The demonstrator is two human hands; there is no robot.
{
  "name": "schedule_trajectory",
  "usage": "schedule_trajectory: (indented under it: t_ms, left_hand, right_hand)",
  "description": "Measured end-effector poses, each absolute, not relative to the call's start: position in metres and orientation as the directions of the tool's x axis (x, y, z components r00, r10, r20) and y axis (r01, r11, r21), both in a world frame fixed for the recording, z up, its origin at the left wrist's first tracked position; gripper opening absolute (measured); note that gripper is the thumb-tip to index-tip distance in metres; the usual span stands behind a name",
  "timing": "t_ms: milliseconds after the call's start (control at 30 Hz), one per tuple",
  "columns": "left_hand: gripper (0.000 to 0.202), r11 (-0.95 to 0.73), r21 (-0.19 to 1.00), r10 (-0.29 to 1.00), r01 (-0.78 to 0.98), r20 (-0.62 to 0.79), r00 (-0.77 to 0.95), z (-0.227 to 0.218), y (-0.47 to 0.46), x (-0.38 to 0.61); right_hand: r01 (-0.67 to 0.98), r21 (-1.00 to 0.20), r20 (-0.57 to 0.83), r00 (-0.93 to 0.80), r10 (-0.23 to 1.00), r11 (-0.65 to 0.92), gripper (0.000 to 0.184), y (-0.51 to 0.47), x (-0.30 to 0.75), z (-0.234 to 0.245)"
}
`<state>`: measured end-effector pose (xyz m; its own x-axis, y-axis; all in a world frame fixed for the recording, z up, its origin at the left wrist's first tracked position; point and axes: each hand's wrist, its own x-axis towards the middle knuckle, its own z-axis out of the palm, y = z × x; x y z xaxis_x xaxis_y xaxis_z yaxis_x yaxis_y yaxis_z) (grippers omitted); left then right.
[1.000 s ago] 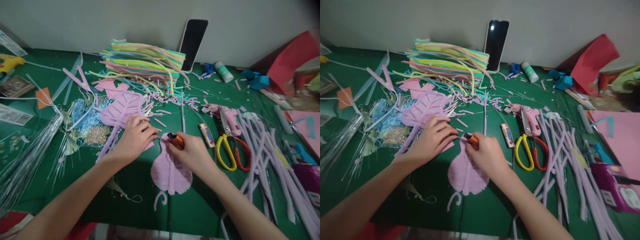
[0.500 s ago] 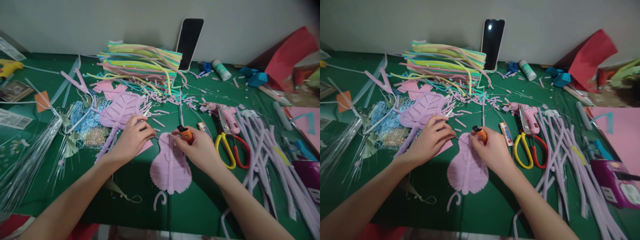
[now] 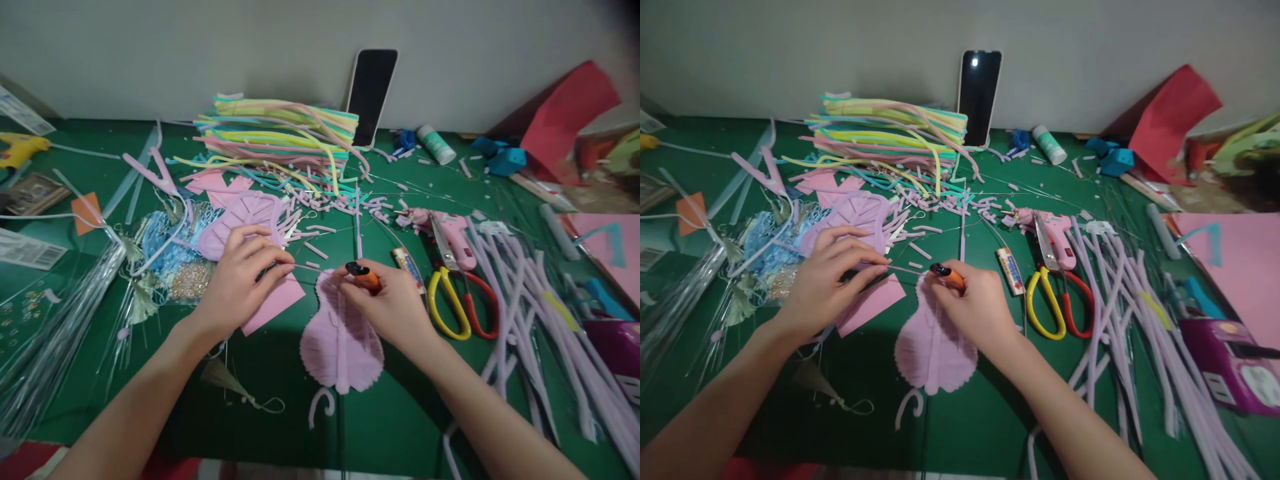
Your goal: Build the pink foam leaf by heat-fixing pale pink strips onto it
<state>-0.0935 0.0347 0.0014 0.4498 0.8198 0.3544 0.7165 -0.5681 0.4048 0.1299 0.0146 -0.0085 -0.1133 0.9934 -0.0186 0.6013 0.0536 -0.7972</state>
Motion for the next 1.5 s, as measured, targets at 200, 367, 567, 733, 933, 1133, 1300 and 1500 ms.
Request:
schedule_trajectory:
  t_ms: [200, 367, 567, 733, 933, 1133, 1300, 1500]
  left_hand:
    - [0.010, -0.470, 0.338, 0.833, 0.816, 0.476, 0.283, 0.007, 0.036, -0.107]
    - [0.010, -0.275, 0.510, 0.826, 0.815, 0.559, -0.071, 0.011, 0.024, -0.101]
    - [0.030, -0.013, 0.959, 1.000, 0.284, 0.017, -0.013, 0.013, 0.019, -0.076]
    - [0.025, 0.045, 0.982, 0.999, 0.185, -0.047, 0.006, 0.014, 0.017, -0.070]
    - [0.029, 0.083, 0.977, 0.984, 0.195, -0.112, 0.140, 0.013, 0.013, -0.071]
    - [0.035, 0.072, 0.971, 0.901, 0.228, -0.161, 0.403, 0.009, 0.005, -0.061]
    - [0.035, 0.120, 0.969, 0.831, 0.215, -0.216, 0.512, 0.005, -0.001, -0.053]
    - [0.029, 0.147, 0.967, 0.824, 0.207, -0.235, 0.516, 0.008, -0.001, -0.055]
  right_hand:
    - [0.475, -0.878, -0.077, -0.013, 0.997, -0.062, 0.022, 0.019, 0.141, -0.004]
    - [0.291, -0.944, -0.151, 0.048, 0.987, -0.159, 0.027, 0.014, 0.134, 0.001]
    - [0.236, -0.950, -0.244, -0.150, 0.958, -0.205, 0.027, -0.004, 0.113, -0.007]
    - [0.422, -0.904, -0.191, -0.237, 0.953, -0.076, 0.025, -0.010, 0.110, -0.008]
    - [0.247, -0.965, -0.116, -0.092, 0.989, -0.090, 0.029, -0.001, 0.116, 0.002]
    - [0.045, -0.987, -0.159, -0.049, 0.986, -0.157, 0.035, 0.003, 0.116, 0.003]
    - [-0.032, -0.991, -0.131, -0.023, 0.991, -0.132, 0.029, 0.004, 0.115, 0.001]
    - [-0.168, -0.980, -0.109, 0.019, 0.994, -0.105, 0.026, 0.006, 0.126, -0.003]
